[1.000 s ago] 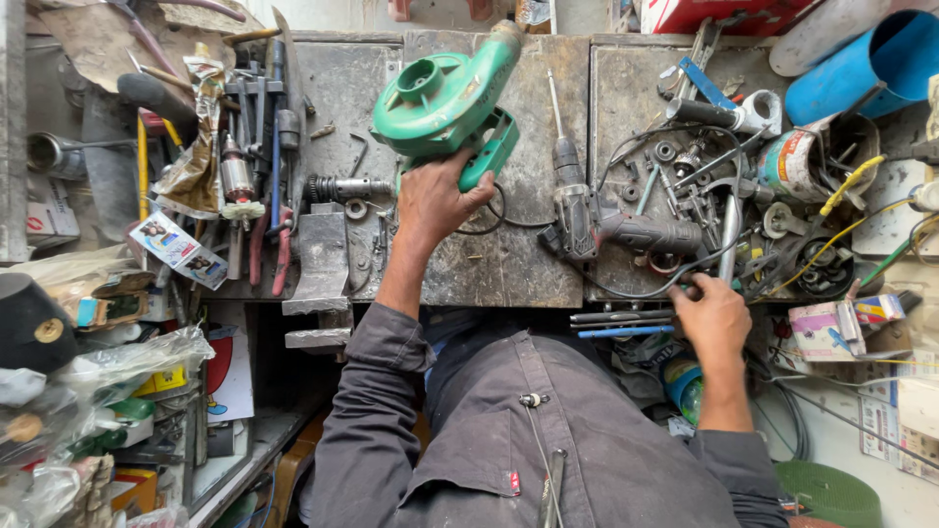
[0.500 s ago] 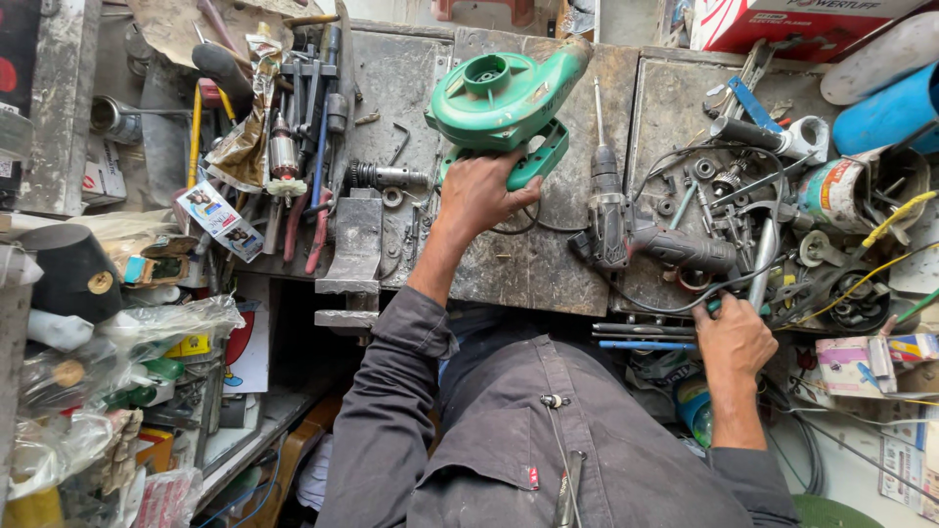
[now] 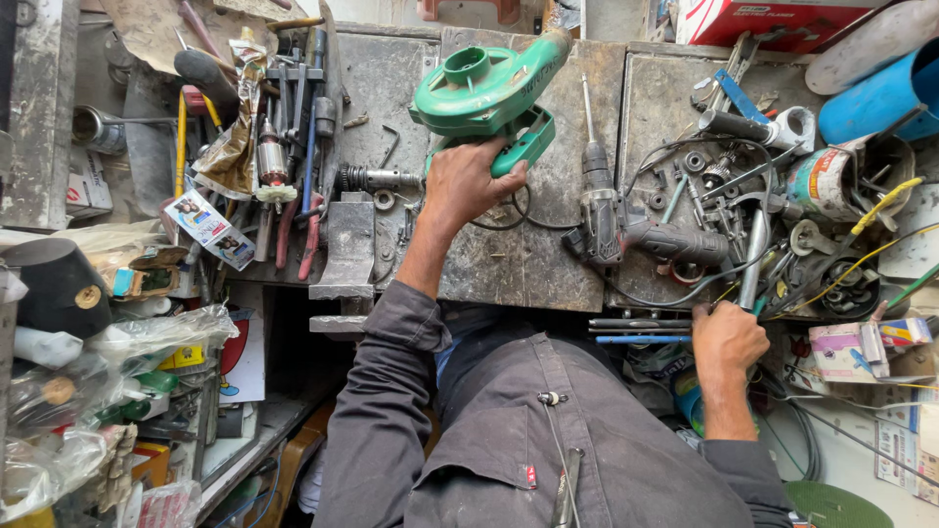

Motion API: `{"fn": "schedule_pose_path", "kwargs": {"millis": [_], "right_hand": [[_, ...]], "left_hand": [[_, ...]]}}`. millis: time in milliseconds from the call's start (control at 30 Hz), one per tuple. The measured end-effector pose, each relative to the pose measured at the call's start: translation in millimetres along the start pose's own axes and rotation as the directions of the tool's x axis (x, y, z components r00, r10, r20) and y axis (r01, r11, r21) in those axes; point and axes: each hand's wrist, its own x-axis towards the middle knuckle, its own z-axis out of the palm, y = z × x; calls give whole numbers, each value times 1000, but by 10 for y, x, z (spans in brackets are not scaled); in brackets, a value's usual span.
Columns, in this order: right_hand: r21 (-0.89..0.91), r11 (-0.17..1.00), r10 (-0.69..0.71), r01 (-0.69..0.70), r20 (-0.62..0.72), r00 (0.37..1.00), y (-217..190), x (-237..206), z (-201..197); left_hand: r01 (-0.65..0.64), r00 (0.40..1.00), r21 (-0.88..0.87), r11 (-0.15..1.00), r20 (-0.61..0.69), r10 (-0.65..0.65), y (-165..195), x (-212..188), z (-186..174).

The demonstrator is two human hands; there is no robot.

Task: The person repairs a green electric blower on a cluttered workbench. They hold the blower, use a corded drill on its housing, work on its base with a screwdriver, manipulate its carbon brush holders and wiring by hand, and pick up a small component from the bench while continuing to work on the tool.

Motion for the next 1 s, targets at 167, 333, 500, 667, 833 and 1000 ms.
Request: {"fn": "schedule_pose_path", "kwargs": {"millis": [167,333,500,667,833,1000], "right_hand": [[63,997,56,-53,-57,997,-20,3,7],[163,975,162,-150,-65,985,-48,30,-5],[436,861,252,-261,79,964,61,64,2],[796,198,134,-571,556,821,167,135,56],[736,-264,-139,-624,611,779,183,99,17],[623,-379,-291,-684,622,727,126,-54,-32]], "left_hand": [[-40,999,-17,999,-30,40,7,-19,-7],[-48,999,2,999,-24,48,9,-34,7],[-44,999,14,999,-18,44,-14,-45,-2],[-41,999,13,999,-23,41,-19,-50,2],[-63,998,66,996,-23,65,3,-52,11],[-99,993,45,994,-65,102,27,-72,8]]}}
